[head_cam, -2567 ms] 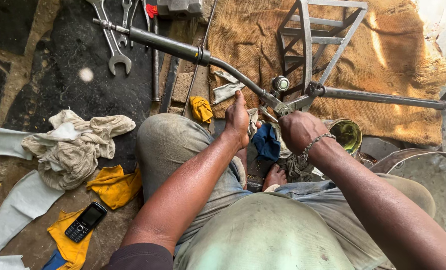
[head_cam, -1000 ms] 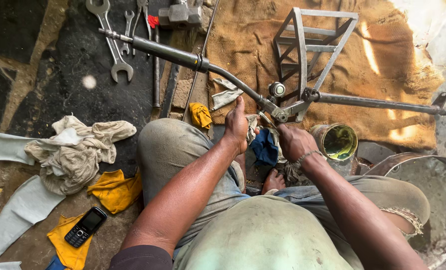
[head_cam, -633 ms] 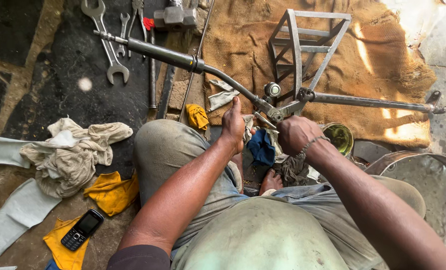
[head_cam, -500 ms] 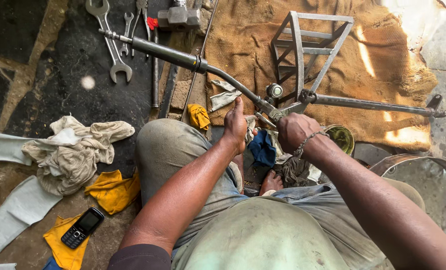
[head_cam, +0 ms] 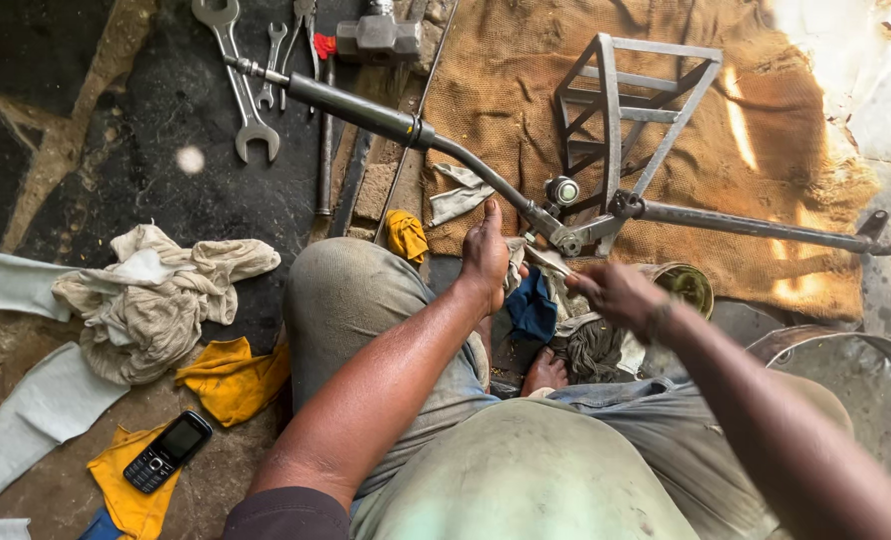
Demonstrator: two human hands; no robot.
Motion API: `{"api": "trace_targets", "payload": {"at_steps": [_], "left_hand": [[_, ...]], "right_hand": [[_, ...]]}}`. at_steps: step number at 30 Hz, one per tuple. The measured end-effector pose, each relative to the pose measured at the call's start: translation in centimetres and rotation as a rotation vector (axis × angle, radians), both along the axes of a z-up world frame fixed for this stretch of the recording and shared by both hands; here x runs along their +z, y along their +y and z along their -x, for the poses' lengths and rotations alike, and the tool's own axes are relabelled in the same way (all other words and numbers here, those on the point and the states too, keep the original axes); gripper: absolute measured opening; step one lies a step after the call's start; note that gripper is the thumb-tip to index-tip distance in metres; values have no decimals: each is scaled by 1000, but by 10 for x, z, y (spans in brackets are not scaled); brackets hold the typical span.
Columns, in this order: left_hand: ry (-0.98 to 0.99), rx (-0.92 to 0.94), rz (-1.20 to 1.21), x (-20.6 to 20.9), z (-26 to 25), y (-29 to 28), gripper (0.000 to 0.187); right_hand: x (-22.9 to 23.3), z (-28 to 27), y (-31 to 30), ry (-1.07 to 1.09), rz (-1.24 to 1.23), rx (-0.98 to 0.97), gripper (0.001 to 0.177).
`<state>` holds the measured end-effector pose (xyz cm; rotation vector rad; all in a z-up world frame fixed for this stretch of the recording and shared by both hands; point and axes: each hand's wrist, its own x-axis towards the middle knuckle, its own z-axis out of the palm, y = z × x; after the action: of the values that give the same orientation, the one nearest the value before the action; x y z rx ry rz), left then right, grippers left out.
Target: The person applies grease to the joint of a steering rod assembly by hand and cleans it with a rag. They use a wrench to adjust the components and a thin metal tool to scrape and clean the inner surfaces while sitting on a workshop floor.
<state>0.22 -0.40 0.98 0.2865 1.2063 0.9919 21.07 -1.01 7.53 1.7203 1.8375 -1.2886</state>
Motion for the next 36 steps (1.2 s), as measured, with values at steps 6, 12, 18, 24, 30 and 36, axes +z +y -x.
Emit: {"api": "trace_targets", "payload": {"at_steps": [6,12,18,24,30,36], "left_hand": [[48,13,51,1,0,2,62],[-42,36,49,1,2,1,76],[-19,9,34,-1,2,0,79],[-19,36,28,-4,-1,0,70],[-7,-2,-17,-7,-5,-6,77],[-28,-6,-5,-6,-4,-4,74]], "right_hand": [[2,-14,-40,249,-433,-29,28],[40,31,-11,-256,-372,241,24],[38,43,3,-290,-479,457,28],[16,37,-5,-154,-572,319,26],[-35,25,-12,-66,-613,200,17],[-22,27,-28,-81,-571,172,15]]}}
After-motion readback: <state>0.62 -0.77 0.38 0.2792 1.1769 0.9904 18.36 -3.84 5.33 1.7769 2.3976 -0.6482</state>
